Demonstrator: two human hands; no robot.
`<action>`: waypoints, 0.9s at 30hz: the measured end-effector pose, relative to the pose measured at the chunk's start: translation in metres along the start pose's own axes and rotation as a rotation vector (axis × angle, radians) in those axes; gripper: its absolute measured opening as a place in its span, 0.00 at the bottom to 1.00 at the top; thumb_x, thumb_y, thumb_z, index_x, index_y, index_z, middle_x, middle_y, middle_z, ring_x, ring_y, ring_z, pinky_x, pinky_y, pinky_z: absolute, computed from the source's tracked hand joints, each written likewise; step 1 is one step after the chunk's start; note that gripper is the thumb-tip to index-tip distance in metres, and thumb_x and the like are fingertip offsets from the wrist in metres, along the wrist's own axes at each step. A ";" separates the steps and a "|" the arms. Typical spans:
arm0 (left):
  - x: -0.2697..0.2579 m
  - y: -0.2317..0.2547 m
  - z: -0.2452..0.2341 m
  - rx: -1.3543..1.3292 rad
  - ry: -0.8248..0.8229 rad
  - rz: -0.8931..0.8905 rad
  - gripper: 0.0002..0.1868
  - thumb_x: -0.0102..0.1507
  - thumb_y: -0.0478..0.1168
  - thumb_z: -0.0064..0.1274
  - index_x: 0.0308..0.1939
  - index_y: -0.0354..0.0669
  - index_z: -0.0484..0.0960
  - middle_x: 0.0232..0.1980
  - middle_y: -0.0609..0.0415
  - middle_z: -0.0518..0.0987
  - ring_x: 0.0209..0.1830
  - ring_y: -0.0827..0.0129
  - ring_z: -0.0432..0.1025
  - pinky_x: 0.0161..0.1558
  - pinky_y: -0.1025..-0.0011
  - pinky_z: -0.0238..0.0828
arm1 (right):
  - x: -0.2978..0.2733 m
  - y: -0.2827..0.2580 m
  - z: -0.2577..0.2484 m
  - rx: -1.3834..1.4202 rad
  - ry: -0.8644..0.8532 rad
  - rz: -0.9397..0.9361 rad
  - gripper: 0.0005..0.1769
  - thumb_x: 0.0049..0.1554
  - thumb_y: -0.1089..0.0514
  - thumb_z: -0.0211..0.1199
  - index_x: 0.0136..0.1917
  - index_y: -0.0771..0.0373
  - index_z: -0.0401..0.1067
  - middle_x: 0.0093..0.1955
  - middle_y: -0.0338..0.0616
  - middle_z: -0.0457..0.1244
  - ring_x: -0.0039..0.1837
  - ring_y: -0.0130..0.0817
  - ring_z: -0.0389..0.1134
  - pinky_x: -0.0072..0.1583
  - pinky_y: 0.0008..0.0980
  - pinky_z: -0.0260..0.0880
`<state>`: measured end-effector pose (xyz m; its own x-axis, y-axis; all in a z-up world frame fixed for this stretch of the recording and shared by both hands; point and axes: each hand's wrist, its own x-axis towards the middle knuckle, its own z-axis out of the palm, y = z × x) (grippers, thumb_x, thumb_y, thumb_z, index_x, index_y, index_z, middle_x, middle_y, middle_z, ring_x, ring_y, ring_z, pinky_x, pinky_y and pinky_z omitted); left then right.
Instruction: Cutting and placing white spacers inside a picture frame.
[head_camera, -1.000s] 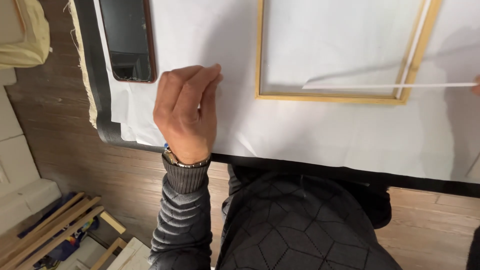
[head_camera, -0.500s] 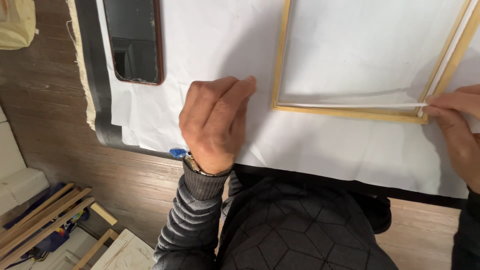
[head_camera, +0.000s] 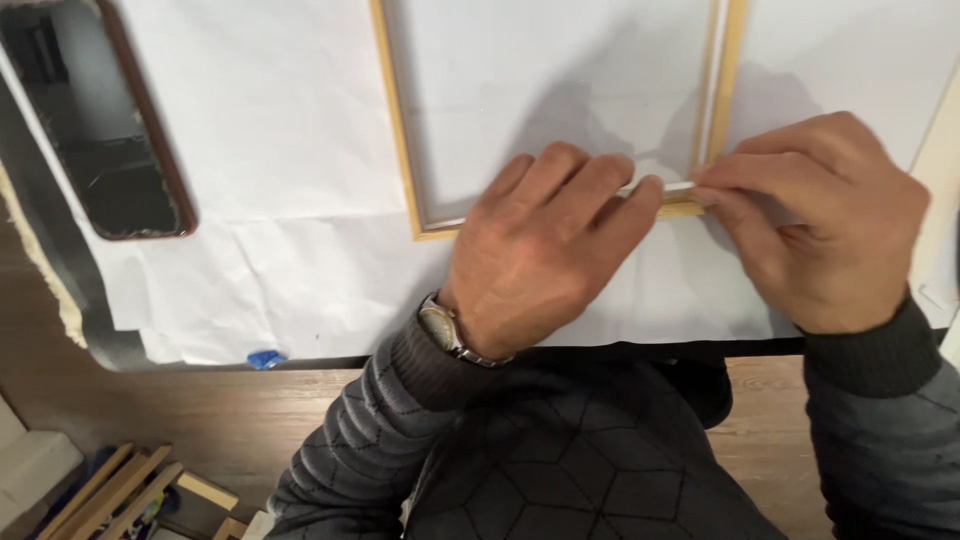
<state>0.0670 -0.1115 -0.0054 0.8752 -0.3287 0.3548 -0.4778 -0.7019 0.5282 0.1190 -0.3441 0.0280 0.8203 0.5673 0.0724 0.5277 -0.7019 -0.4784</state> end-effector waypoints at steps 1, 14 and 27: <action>0.002 0.000 -0.001 -0.005 -0.003 0.007 0.10 0.71 0.37 0.58 0.56 0.40 0.84 0.52 0.58 0.76 0.51 0.70 0.69 0.47 0.73 0.72 | 0.006 -0.004 -0.002 -0.003 0.003 0.009 0.09 0.60 0.68 0.78 0.51 0.63 0.79 0.48 0.44 0.68 0.49 0.35 0.69 0.48 0.30 0.69; 0.017 0.007 -0.012 0.036 -0.132 -0.013 0.12 0.64 0.36 0.58 0.51 0.42 0.84 0.50 0.59 0.75 0.51 0.66 0.69 0.50 0.67 0.69 | -0.014 0.016 -0.004 0.179 0.024 0.176 0.08 0.61 0.68 0.73 0.53 0.66 0.78 0.50 0.48 0.68 0.48 0.34 0.71 0.47 0.28 0.72; 0.013 0.008 -0.008 -0.027 -0.224 -0.082 0.14 0.64 0.36 0.61 0.54 0.44 0.87 0.55 0.59 0.73 0.50 0.67 0.65 0.50 0.68 0.67 | -0.008 0.012 -0.002 0.133 0.049 0.118 0.09 0.57 0.71 0.73 0.50 0.68 0.77 0.48 0.48 0.68 0.47 0.35 0.69 0.44 0.29 0.71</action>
<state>0.0737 -0.1166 0.0098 0.9047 -0.4054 0.1310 -0.4034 -0.7163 0.5694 0.1188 -0.3576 0.0232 0.8863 0.4603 0.0503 0.3960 -0.6974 -0.5974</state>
